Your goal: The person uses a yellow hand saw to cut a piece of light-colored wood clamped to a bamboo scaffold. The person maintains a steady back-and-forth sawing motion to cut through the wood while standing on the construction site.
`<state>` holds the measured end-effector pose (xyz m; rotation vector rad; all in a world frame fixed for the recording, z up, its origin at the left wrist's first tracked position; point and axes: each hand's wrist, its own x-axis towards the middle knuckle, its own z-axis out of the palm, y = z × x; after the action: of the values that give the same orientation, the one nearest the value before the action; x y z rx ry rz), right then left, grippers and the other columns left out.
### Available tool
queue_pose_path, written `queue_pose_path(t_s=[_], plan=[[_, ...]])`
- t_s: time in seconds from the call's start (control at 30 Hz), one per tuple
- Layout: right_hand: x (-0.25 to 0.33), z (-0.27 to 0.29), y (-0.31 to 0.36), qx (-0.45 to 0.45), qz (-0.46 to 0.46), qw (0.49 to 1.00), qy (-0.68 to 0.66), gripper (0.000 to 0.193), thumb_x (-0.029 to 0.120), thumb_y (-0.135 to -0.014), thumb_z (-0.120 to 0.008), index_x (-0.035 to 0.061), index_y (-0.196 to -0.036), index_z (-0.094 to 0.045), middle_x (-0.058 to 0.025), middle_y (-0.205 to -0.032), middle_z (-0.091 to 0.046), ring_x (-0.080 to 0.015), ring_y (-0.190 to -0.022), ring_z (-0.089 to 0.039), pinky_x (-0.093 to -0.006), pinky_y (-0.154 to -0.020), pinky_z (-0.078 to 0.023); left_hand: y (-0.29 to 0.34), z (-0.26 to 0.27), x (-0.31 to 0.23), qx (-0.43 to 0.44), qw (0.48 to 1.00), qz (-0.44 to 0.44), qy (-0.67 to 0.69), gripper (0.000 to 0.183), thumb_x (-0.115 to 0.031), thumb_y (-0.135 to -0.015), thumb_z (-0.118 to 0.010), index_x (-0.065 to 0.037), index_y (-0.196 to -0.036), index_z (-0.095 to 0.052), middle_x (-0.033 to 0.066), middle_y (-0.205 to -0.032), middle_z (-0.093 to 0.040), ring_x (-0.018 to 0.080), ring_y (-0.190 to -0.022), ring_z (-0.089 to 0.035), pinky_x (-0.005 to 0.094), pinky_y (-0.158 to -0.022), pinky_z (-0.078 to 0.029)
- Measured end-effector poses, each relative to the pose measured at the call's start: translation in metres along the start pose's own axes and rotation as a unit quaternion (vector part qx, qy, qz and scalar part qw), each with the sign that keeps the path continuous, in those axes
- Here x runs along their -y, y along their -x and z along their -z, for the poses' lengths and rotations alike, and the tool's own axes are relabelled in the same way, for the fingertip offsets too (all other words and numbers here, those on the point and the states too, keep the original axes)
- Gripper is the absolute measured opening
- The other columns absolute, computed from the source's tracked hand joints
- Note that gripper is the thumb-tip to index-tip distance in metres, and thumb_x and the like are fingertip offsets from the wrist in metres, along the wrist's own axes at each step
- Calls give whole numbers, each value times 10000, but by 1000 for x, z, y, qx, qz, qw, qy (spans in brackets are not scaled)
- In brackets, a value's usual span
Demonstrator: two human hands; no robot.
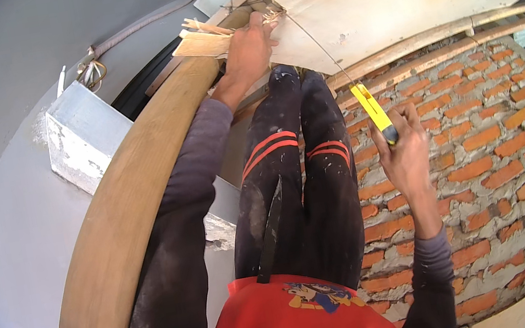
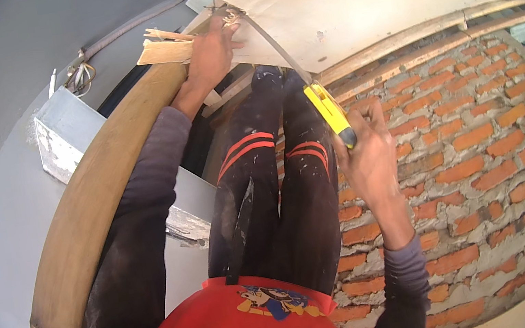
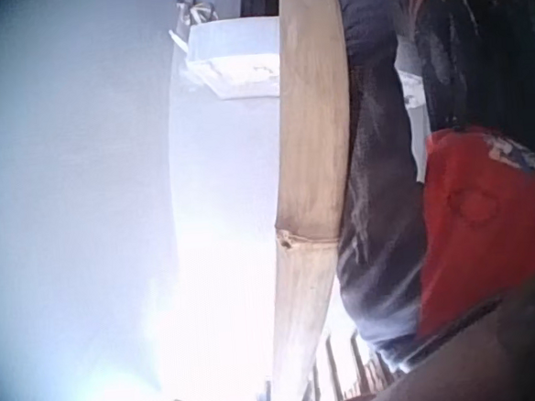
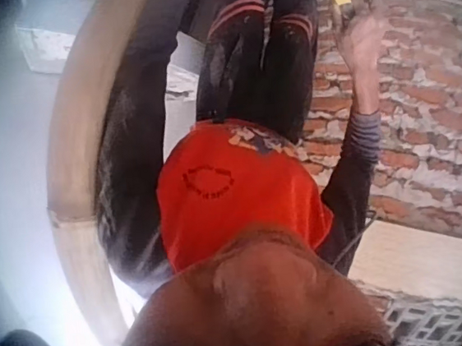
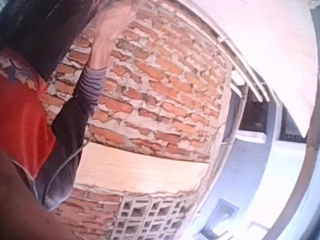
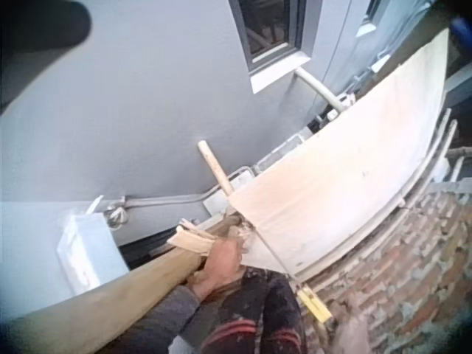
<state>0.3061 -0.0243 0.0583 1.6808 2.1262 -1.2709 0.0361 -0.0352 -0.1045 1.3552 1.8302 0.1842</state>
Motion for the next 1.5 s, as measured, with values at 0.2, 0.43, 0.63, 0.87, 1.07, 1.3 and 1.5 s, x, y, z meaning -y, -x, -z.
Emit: queue_pose_path(t_s=[0.2,0.43,0.63,0.87,1.07,1.3,1.5], plan=[[54,43,0,22,-18,997,71,255,51,-758,-723,-14,-956,-577,-184,-1021,-509,-373,-674,-627,-442,-547,-507,8,5,-11,33,998,24,46,226,35,-824,-527,44,-1004,-391,210,-996,-689,326,-885,-688,428,-707,-549],[75,35,9,-2,-32,997,76,176,109,-851,-695,-16,-913,-585,-150,-978,-480,-306,-605,-575,-432,-512,-435,2,7,-12,37,997,53,35,209,-16,-865,-549,47,-1009,-412,183,-855,-702,342,-818,-688,426,-692,-539],[-4,-16,3,-38,2,999,20,226,152,-806,-733,-8,-894,-599,-168,-982,-481,-342,-630,-596,-437,-500,-470,2,1,-9,6,1000,-1,12,180,-81,-932,-510,45,-1028,-426,251,-822,-671,361,-792,-684,451,-674,-524],[25,8,7,-18,12,999,28,235,59,-747,-738,-2,-904,-574,-159,-1007,-454,-348,-666,-592,-433,-540,-477,5,9,-14,3,996,42,74,205,-140,-962,-505,56,-992,-452,236,-716,-657,361,-756,-685,460,-630,-520],[23,22,14,-15,23,999,24,303,58,-718,-749,4,-973,-594,-151,-997,-474,-339,-644,-604,-433,-524,-486,1,5,-9,-13,995,50,80,248,-184,-964,-538,62,-967,-505,229,-622,-623,333,-635,-684,422,-567,-523],[14,5,7,2,9,999,41,377,19,-692,-751,2,-1028,-581,-156,-1038,-482,-353,-657,-611,-432,-525,-492,2,6,-19,-21,991,85,100,319,-233,-950,-558,82,-995,-530,217,-578,-606,371,-609,-663,454,-606,-518],[20,36,19,40,-1,997,65,331,49,-712,-741,1,-1010,-606,-139,-1006,-495,-325,-623,-619,-403,-513,-511,2,-2,-6,-31,997,48,50,328,-256,-956,-549,65,-1019,-525,222,-589,-611,377,-601,-660,470,-622,-513]])
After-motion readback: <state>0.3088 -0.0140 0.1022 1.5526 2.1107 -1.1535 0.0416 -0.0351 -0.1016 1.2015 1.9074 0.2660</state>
